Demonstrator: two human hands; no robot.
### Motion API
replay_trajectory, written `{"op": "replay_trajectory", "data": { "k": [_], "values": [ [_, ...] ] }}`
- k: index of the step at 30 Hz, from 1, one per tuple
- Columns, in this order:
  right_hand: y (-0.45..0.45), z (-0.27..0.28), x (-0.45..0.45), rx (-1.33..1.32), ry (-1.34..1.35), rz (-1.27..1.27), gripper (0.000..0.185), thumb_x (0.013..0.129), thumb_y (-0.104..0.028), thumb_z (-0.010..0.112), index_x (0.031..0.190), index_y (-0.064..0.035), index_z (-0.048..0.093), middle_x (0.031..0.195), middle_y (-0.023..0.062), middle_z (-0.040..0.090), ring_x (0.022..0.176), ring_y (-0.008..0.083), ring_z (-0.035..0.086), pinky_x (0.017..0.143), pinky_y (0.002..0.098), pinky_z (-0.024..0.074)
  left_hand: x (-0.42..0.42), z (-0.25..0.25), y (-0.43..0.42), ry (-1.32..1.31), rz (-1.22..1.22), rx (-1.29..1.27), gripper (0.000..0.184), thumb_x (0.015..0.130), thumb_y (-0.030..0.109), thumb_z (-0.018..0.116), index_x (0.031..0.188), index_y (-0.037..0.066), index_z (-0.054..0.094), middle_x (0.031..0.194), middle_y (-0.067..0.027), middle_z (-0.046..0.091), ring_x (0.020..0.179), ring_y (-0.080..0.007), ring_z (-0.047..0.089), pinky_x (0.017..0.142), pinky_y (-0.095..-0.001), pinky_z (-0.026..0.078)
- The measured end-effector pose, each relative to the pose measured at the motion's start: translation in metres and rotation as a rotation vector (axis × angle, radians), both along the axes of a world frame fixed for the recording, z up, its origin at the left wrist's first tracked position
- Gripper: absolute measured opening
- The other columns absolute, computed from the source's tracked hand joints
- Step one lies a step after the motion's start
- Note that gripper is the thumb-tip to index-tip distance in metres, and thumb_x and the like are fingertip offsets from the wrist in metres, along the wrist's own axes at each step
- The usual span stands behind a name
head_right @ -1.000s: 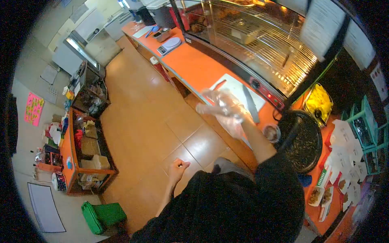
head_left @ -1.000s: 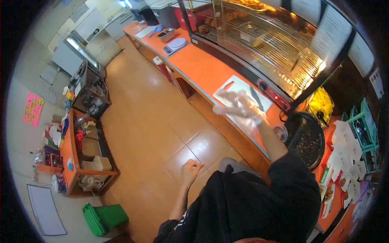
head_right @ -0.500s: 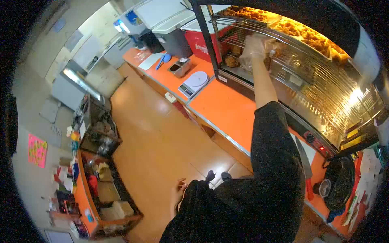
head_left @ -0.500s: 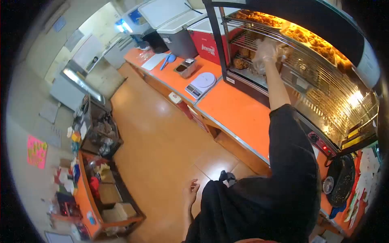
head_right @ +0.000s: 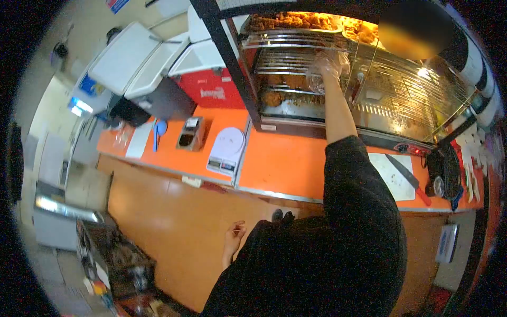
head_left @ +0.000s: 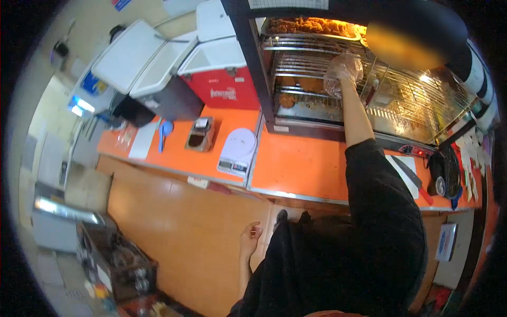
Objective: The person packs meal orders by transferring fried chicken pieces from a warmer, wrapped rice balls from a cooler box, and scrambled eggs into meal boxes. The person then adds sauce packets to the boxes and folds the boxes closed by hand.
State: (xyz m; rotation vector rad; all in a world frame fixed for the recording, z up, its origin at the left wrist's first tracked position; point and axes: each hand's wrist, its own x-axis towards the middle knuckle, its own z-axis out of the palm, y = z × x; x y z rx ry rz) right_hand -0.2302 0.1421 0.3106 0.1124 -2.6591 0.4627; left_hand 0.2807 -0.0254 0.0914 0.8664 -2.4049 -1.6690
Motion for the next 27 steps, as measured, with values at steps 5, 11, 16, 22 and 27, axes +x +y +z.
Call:
{"op": "replay_trajectory", "data": {
  "k": [5, 11, 16, 22, 27],
  "values": [
    [-0.017, 0.017, 0.041, -0.224, -0.009, 0.07, 0.044, 0.064, -0.042, 0.061, 0.092, -0.0094, 0.058, 0.093, 0.0114, 0.058, 0.087, 0.0245, 0.055, 0.076, 0.0343, 0.0427, -0.078, 0.042, -0.118, 0.098, -0.171, -0.044, 0.023, 0.076, 0.013, 0.058, 0.097, 0.003, 0.054, 0.077, -0.0075, 0.056, 0.066, -0.0149, 0.052, 0.061, -0.0275, 0.043],
    [-0.016, 0.019, 0.151, -0.331, -0.046, 0.234, 0.043, 0.063, -0.04, 0.064, 0.091, -0.0094, 0.052, 0.081, 0.0101, 0.056, 0.073, 0.0227, 0.055, 0.066, 0.0331, 0.0422, -0.231, 0.138, -0.111, 0.586, -0.496, -0.245, 0.016, 0.076, 0.006, 0.054, 0.09, -0.001, 0.056, 0.078, -0.0111, 0.054, 0.069, -0.0196, 0.05, 0.065, -0.0281, 0.041],
    [0.071, -0.038, 0.248, -0.801, -0.428, 0.151, 0.042, 0.064, -0.029, 0.068, 0.096, -0.0072, 0.052, 0.085, 0.0094, 0.056, 0.071, 0.0221, 0.056, 0.064, 0.0295, 0.0434, -0.325, 0.213, 0.038, 1.212, -0.906, -0.616, 0.021, 0.069, 0.005, 0.05, 0.089, 0.007, 0.057, 0.091, -0.0101, 0.054, 0.088, -0.0222, 0.051, 0.08, -0.0373, 0.036],
    [0.187, -0.04, 0.361, -1.161, -0.493, -0.413, 0.04, 0.069, -0.019, 0.065, 0.102, -0.0071, 0.047, 0.083, 0.0068, 0.056, 0.066, 0.017, 0.055, 0.054, 0.0292, 0.0412, -0.437, 0.174, 0.162, 1.396, -0.891, -1.21, 0.022, 0.07, 0.014, 0.048, 0.09, 0.006, 0.053, 0.107, -0.0089, 0.051, 0.106, -0.0192, 0.043, 0.088, -0.041, 0.031],
    [0.282, -0.041, 0.452, -1.619, -0.194, -0.626, 0.04, 0.069, -0.016, 0.063, 0.105, -0.0096, 0.046, 0.087, 0.0051, 0.057, 0.069, 0.0142, 0.056, 0.05, 0.0281, 0.0402, -0.462, 0.158, 0.13, 1.387, -0.809, -1.579, 0.021, 0.079, 0.027, 0.05, 0.092, 0.012, 0.056, 0.108, -0.0031, 0.053, 0.106, -0.0163, 0.044, 0.083, -0.0393, 0.028]
  ]
}}
